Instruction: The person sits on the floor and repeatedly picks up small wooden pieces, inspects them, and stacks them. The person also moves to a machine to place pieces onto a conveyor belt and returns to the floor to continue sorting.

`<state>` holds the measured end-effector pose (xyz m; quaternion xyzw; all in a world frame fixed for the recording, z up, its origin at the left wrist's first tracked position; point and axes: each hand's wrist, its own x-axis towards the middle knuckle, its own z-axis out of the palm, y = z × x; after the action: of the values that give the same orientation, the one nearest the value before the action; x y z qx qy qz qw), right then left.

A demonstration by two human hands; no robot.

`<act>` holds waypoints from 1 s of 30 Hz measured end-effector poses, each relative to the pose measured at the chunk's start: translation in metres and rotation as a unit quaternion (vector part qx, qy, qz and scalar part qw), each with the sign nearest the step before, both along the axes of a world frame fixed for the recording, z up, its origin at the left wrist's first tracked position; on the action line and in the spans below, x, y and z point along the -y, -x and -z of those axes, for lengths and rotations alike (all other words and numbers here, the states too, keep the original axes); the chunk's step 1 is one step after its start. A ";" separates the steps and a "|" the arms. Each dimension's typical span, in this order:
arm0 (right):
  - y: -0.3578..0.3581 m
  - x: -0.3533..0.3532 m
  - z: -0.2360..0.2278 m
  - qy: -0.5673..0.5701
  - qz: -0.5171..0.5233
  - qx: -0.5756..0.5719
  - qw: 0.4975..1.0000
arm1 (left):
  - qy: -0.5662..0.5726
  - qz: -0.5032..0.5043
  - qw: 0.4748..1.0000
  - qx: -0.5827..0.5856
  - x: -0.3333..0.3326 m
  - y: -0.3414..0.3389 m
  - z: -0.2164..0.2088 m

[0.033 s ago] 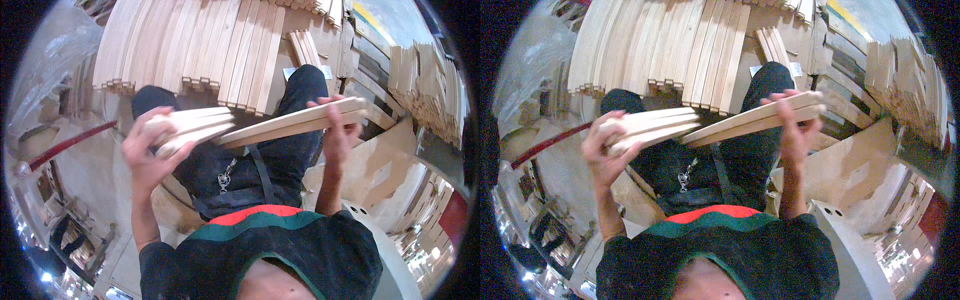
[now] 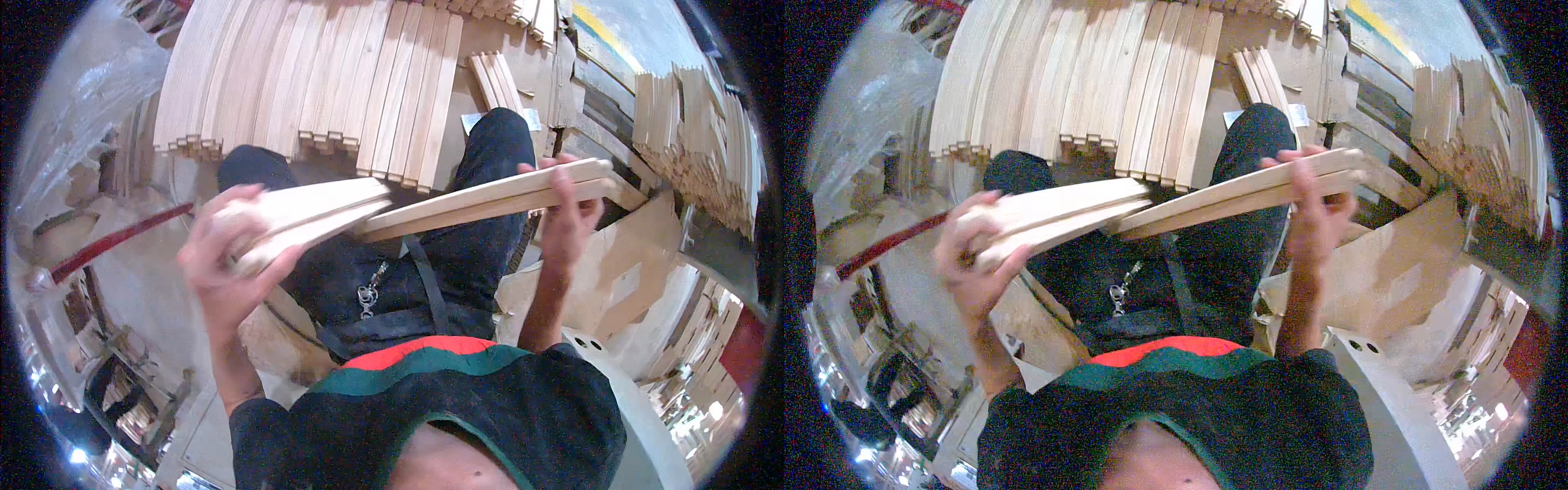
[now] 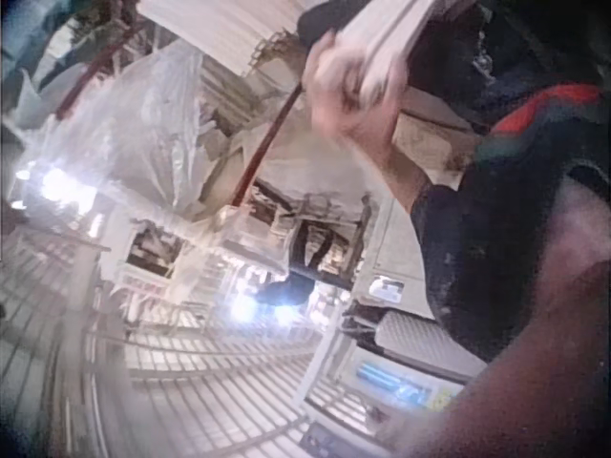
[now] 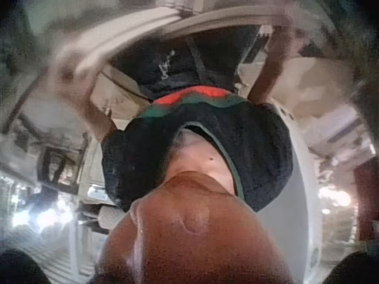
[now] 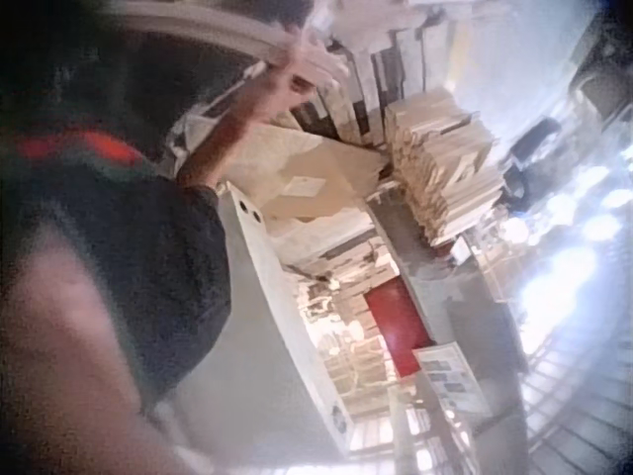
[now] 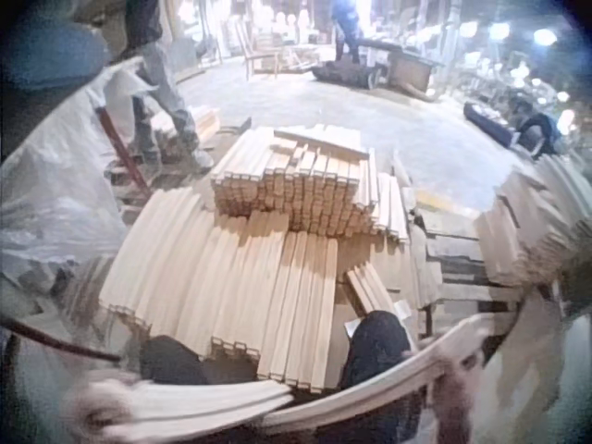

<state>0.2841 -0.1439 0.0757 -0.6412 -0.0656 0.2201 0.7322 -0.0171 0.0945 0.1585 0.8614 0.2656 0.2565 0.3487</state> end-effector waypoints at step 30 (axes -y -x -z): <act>-0.205 -0.200 0.218 0.055 -0.301 -0.222 0.926 | 0.284 -0.214 0.923 -0.149 0.097 -0.103 0.296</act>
<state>0.4891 0.0560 -0.1422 -0.5656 -0.0790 0.5701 0.5906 0.0857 -0.0021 -0.1372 0.6769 0.5542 0.1076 0.4723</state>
